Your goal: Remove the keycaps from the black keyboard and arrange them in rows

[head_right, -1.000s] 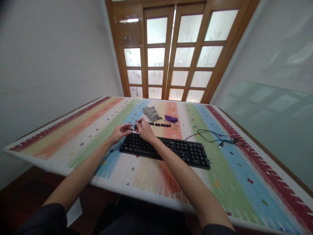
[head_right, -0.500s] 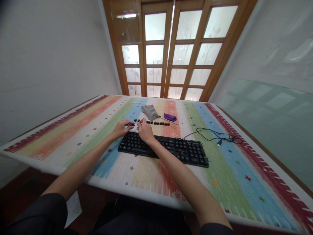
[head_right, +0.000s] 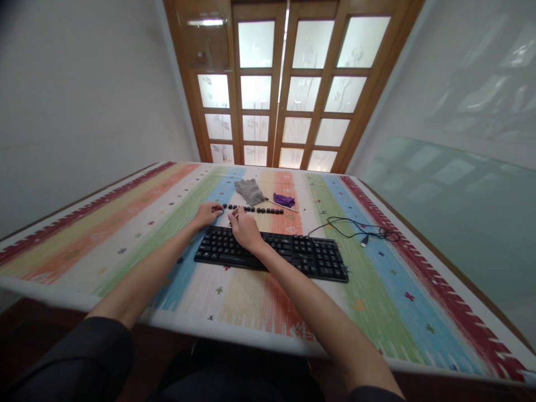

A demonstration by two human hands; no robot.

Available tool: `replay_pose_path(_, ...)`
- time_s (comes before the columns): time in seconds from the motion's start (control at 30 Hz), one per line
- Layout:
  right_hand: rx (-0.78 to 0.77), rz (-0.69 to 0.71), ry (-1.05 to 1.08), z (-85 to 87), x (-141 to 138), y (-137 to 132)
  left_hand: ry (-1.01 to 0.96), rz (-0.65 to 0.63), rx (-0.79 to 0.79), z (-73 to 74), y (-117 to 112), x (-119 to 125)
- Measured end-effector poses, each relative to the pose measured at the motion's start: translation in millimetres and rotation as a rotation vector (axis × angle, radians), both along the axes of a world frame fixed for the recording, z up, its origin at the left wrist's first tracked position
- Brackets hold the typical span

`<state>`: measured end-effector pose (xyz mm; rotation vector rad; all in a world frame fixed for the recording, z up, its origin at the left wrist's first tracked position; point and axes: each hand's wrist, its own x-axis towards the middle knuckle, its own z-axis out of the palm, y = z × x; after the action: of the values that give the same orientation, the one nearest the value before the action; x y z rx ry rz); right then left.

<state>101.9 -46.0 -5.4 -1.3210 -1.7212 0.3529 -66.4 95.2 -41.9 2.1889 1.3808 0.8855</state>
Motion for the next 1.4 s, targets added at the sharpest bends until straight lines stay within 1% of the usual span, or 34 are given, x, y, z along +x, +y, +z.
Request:
replay_pose_path(0.13, 0.022, 0.017, -0.014, -2.5, -2.1, -2.2, 0.036, 0.017, 0.057, -4.5, 2.1, 0.3)
replay_pose_path(0.3, 0.01, 0.097, 0.031, -2.2, -4.2, -2.0, 0.082, 0.015, 0.118, -7.7, 0.2, -0.8)
replay_pose_path(0.57, -0.049, 0.153, 0.062, 4.4, -14.0, -6.3, 0.032, 0.062, 0.163, -10.7, 0.7, -1.4)
replay_pose_path(0.77, -0.097, 0.136, 0.114, 2.1, -22.6, -4.3, 0.016, 0.049, 0.165, -12.3, 1.0, -1.1)
replay_pose_path(0.93, -0.158, 0.148, 0.144, 2.1, -26.4, -0.7, 0.008, 0.065, 0.145, -12.4, 1.3, -1.0)
replay_pose_path(1.2, -0.1, 0.151, 0.009, 5.5, -31.5, 1.4, -0.046, 0.058, 0.083, -9.5, -1.8, -0.9)
replay_pose_path(1.3, -0.092, 0.171, -0.043, 6.3, -34.9, 3.3, -0.05, 0.061, 0.068, -9.6, -2.3, -2.0)
replay_pose_path(1.4, -0.071, 0.196, -0.113, 7.9, -41.8, 4.1, -0.088, 0.035, 0.042, -11.5, -1.4, -4.2)
